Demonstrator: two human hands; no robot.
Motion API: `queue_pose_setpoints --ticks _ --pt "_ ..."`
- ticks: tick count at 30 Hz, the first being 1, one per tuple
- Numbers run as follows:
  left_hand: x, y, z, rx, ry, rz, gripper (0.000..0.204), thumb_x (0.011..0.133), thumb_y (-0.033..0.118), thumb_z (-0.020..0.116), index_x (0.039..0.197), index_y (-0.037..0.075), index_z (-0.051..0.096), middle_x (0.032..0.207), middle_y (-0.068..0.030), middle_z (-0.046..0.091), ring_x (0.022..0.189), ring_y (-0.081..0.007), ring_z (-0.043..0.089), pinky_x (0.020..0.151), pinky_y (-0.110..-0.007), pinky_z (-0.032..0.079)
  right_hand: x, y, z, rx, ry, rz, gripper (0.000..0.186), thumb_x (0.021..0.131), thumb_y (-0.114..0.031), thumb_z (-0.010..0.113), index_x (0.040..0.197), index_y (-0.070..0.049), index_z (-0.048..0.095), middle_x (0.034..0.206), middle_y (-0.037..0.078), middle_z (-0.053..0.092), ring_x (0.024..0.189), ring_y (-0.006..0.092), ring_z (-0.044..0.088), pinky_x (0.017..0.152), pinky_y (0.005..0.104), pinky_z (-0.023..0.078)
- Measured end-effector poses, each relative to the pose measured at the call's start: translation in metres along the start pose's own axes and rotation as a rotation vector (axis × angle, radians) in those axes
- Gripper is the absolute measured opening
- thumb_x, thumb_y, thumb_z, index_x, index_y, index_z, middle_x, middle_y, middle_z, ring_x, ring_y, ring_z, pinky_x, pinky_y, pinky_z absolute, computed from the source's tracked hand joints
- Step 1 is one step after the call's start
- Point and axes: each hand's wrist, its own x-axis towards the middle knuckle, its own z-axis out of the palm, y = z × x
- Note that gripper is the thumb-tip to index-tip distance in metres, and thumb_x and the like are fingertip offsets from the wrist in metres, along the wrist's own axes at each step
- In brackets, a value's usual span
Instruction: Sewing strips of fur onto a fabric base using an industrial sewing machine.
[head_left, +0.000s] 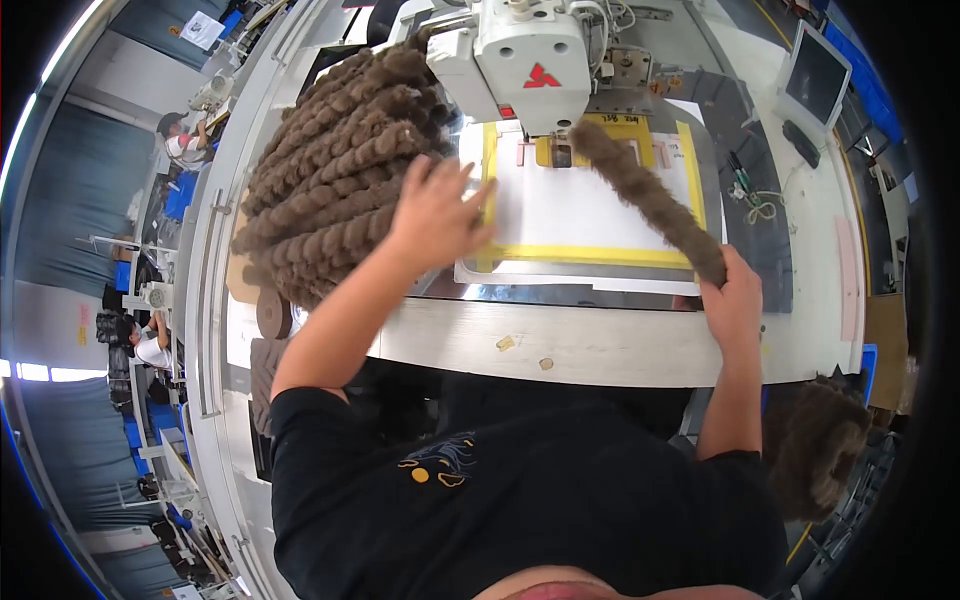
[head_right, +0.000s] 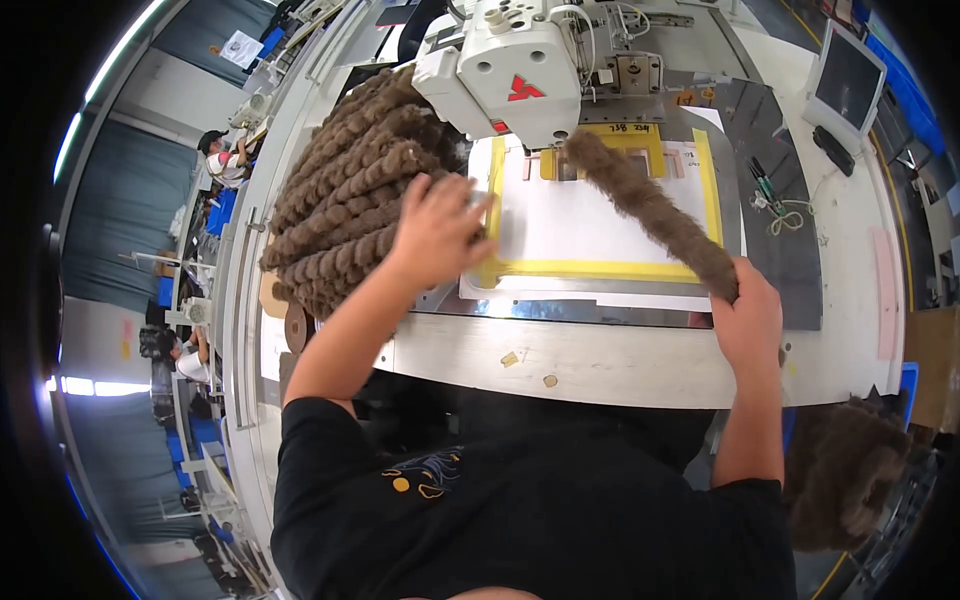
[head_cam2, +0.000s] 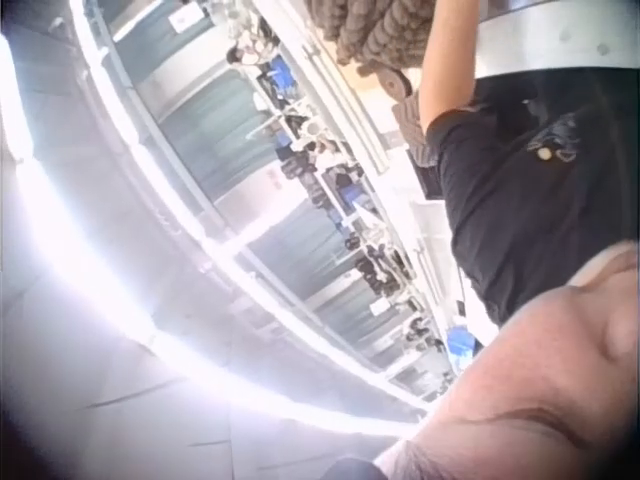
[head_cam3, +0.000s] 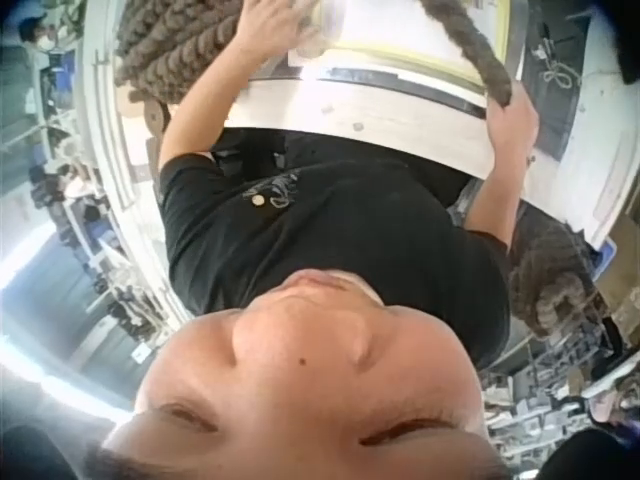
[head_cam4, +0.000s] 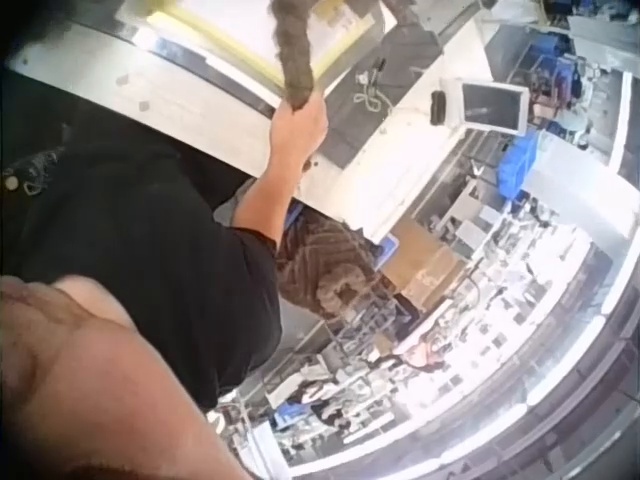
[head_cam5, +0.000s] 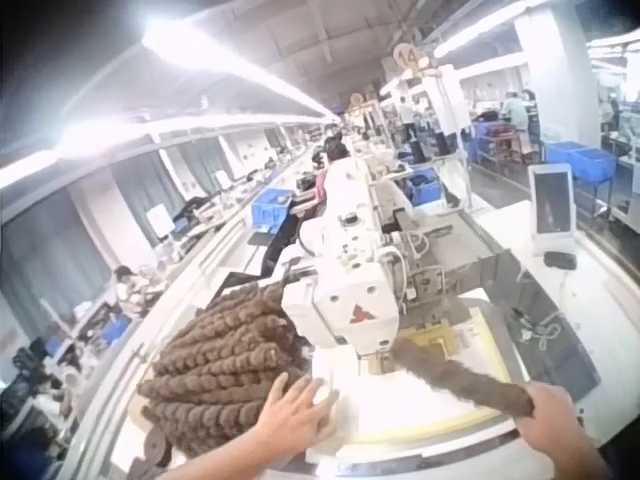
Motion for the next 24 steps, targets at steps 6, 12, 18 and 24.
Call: queue_pose_setpoints --ticks 6,12,18,24 --pt "-0.026 -0.03 0.049 0.373 0.011 -0.047 0.044 0.091 0.027 0.058 0.13 0.011 0.068 0.144 -0.0118 0.06 0.138 -0.0302 0.051 0.119 -0.062 0.028 0.012 -0.007 -0.004 0.052 -0.031 0.054 0.033 0.083 0.003 0.063 0.116 0.001 0.065 0.095 0.018 0.07 0.083 0.0332 0.074 0.068 0.04 0.058" --pt "-0.05 -0.082 0.049 0.287 0.045 -0.001 0.032 0.085 0.024 0.067 0.117 0.021 0.072 0.121 -0.0041 0.069 0.122 -0.0219 0.061 0.114 -0.058 0.037 0.028 0.006 -0.001 -0.12 -0.007 -0.038 0.036 0.08 0.001 0.066 0.116 -0.002 0.067 0.099 0.021 0.07 0.092 0.0426 0.068 0.081 0.0416 0.053" --pt "-0.064 -0.128 0.051 0.233 0.059 0.128 0.03 0.083 0.025 0.071 0.114 0.025 0.072 0.126 -0.0033 0.068 0.123 -0.0215 0.061 0.115 -0.056 0.036 0.035 0.019 -0.016 -0.217 -0.085 -0.128 0.038 0.078 0.0 0.067 0.116 -0.002 0.068 0.097 0.02 0.068 0.09 0.043 0.067 0.08 0.0439 0.053" --pt "-0.071 -0.098 -0.01 0.085 0.045 -0.084 0.04 0.087 0.036 0.071 0.124 0.021 0.07 0.134 -0.0081 0.064 0.129 -0.0267 0.057 0.118 -0.055 0.03 0.033 0.042 -0.026 -0.351 -0.118 -0.258 0.038 0.076 -0.002 0.066 0.114 -0.003 0.069 0.098 0.019 0.066 0.093 0.0437 0.065 0.081 0.0464 0.052"
